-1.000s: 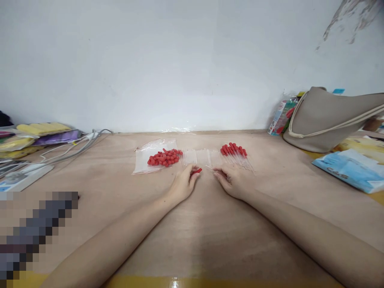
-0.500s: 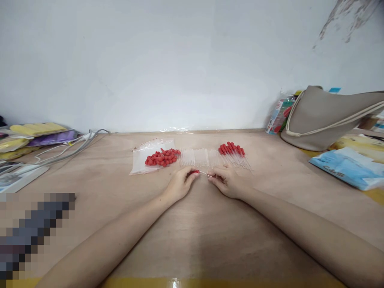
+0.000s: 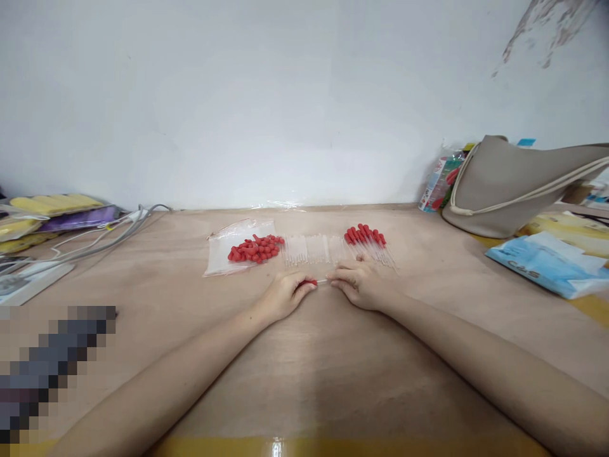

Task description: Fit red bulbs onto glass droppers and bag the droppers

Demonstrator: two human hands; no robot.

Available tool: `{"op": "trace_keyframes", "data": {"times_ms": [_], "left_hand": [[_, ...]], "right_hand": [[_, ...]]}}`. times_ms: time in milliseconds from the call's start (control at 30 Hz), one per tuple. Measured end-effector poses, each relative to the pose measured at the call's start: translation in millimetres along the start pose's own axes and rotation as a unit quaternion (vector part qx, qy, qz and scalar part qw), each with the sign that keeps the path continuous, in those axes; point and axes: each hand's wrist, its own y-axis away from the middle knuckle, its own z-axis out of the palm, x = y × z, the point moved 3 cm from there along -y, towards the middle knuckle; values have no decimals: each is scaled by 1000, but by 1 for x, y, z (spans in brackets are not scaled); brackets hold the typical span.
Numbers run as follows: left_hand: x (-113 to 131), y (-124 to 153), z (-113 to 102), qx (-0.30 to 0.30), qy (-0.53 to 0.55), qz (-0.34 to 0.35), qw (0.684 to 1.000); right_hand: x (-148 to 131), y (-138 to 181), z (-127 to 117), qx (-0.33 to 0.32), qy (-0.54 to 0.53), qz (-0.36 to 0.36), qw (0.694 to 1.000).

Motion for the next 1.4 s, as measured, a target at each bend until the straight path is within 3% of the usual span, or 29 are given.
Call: {"op": "trace_keyframes", "data": {"times_ms": [233, 533, 767, 900, 1033, 1167, 1267, 1400], "left_hand": [[2, 1, 0, 5, -23, 22, 999], [1, 2, 2, -2, -10, 44, 999], [3, -1, 0, -2, -25, 48, 999], [-1, -2, -4, 28, -21, 13, 999], [-7, -2, -8, 47, -28, -26, 998], [-10, -2, -7, 27, -25, -27, 999], [-11, -2, -6, 18, -26, -32, 999], [-12, -2, -5, 10, -25, -39, 999]], "right_hand": [[-1, 0, 8, 8, -12, 9, 1000], [-7, -3, 20, -46, -29, 57, 997], [-8, -9, 17, -76, -38, 63, 994], [-5, -11, 10, -79, -36, 72, 994], [16, -12, -1, -44, -68, 186, 979], [59, -12, -10, -23, -99, 360, 928], [87, -15, -19, -15, -17, 430, 902], [102, -22, -18, -1, 105, 467, 878]]}}
